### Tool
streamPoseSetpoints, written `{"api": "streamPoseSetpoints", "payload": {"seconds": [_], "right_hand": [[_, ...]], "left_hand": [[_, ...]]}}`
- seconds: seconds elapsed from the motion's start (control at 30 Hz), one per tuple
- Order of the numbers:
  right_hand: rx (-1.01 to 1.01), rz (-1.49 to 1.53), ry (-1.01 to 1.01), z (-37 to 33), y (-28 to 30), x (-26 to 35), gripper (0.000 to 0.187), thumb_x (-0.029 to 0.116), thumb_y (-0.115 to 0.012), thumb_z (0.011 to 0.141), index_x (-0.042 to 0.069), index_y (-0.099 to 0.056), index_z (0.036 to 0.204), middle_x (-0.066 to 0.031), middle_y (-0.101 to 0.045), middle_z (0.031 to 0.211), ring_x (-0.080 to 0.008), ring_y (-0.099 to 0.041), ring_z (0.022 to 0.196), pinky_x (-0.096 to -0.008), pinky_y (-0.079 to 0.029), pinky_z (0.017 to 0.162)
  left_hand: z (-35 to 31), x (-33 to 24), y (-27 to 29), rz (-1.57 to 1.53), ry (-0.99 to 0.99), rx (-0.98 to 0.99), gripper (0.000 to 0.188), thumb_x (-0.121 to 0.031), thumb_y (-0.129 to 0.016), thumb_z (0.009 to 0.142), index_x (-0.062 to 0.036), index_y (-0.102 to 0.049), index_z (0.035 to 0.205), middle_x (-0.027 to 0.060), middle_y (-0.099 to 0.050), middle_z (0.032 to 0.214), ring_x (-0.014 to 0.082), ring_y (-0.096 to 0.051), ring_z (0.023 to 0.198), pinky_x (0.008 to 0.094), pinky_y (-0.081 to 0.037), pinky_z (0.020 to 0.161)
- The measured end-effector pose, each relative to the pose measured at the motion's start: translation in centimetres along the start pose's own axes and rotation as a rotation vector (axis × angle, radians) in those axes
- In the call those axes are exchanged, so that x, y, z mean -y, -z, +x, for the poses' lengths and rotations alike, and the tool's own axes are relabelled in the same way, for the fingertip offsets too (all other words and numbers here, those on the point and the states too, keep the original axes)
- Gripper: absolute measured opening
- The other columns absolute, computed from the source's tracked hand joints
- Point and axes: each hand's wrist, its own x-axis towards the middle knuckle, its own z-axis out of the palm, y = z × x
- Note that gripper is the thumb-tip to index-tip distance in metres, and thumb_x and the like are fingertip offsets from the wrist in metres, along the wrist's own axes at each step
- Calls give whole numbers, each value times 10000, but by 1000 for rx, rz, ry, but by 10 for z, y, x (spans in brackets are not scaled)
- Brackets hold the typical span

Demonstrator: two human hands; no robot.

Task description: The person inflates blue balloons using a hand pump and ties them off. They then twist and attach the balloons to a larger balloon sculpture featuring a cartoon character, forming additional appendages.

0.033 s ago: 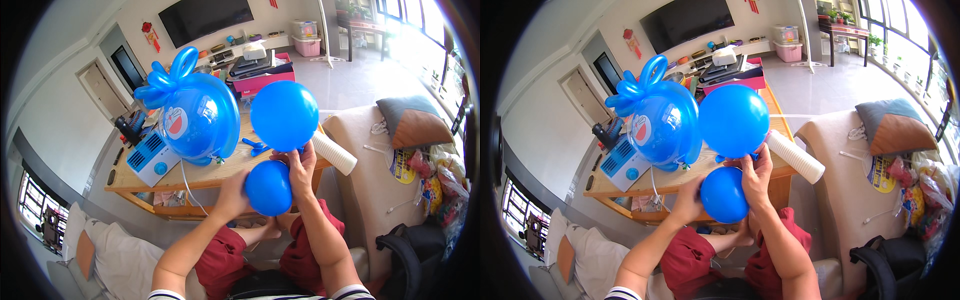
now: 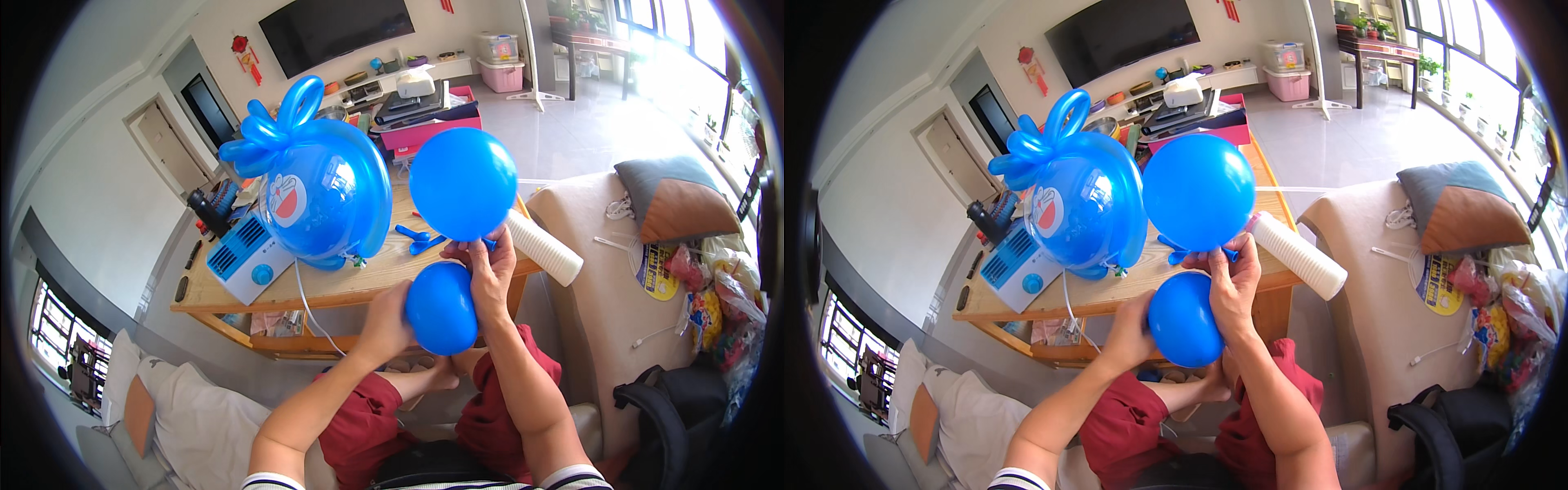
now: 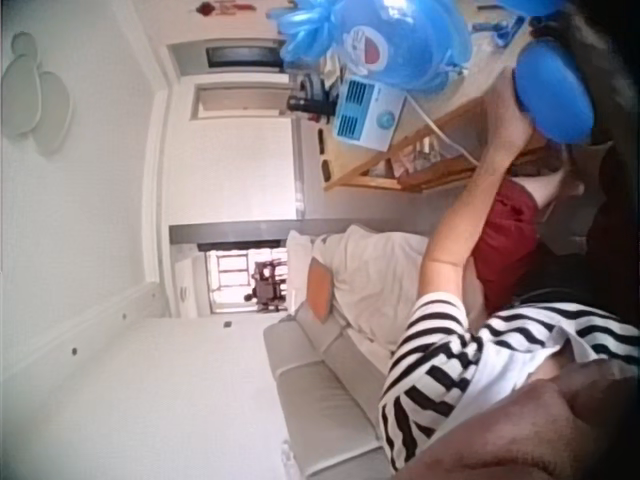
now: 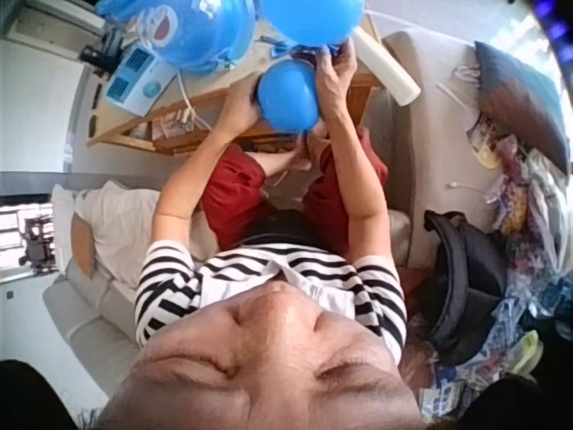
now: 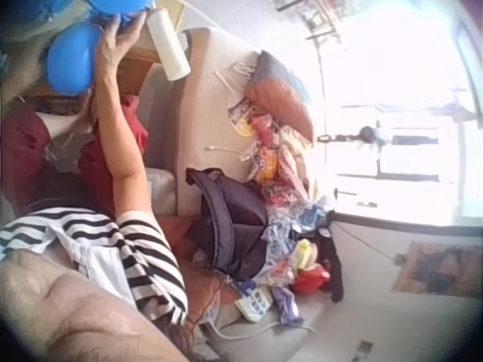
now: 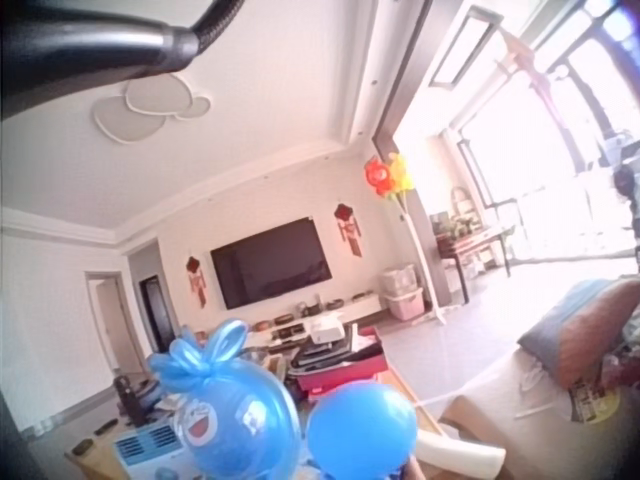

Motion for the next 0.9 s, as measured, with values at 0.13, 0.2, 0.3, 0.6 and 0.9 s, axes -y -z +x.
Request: {"api": "streamPoseSetpoints", "payload": {"seconds": [0.13,0.2,0.3,0.6,0.9], "right_hand": [[-45,-18,67,-5,3,-12,92,52,-491,922,74,-401,912,-99,-559,805,-187,-620,684,-321,-557,643],[-96,29,12,-2,7,-10,90,57,-491,923,78,-406,904,-84,-548,787,-176,-613,688,-320,-553,655],[-116,92,6,6,16,-4,107,33,-481,923,55,-394,865,-84,-547,787,-161,-597,664,-301,-541,663],[102,-226,137,-10,-26,-16,64,-1,-459,904,50,-422,889,-93,-558,758,-155,-579,708,-319,-513,674],[-361,-291,311,43,48,12,118,86,-510,922,66,-432,835,-70,-600,754,-112,-587,690,-272,-501,674]], "left_hand": [[-1,-1,-19,-117,23,-69,370,-93,-729,598,8,-566,914,252,-594,833,456,-557,827,431,-461,679],[7,3,-3,-72,86,-85,308,-59,-683,642,5,-582,926,239,-595,784,426,-585,764,415,-464,655],[15,16,23,-235,351,-15,262,4,-632,668,3,-607,929,217,-611,751,363,-619,699,387,-473,617],[-76,12,-109,-573,344,143,1049,-209,-855,546,-104,-237,1388,130,-354,1388,230,-387,1244,386,-363,1006],[-3,33,-25,-480,363,23,127,-66,-527,863,41,-596,863,95,-606,683,168,-612,542,257,-488,454]]}}
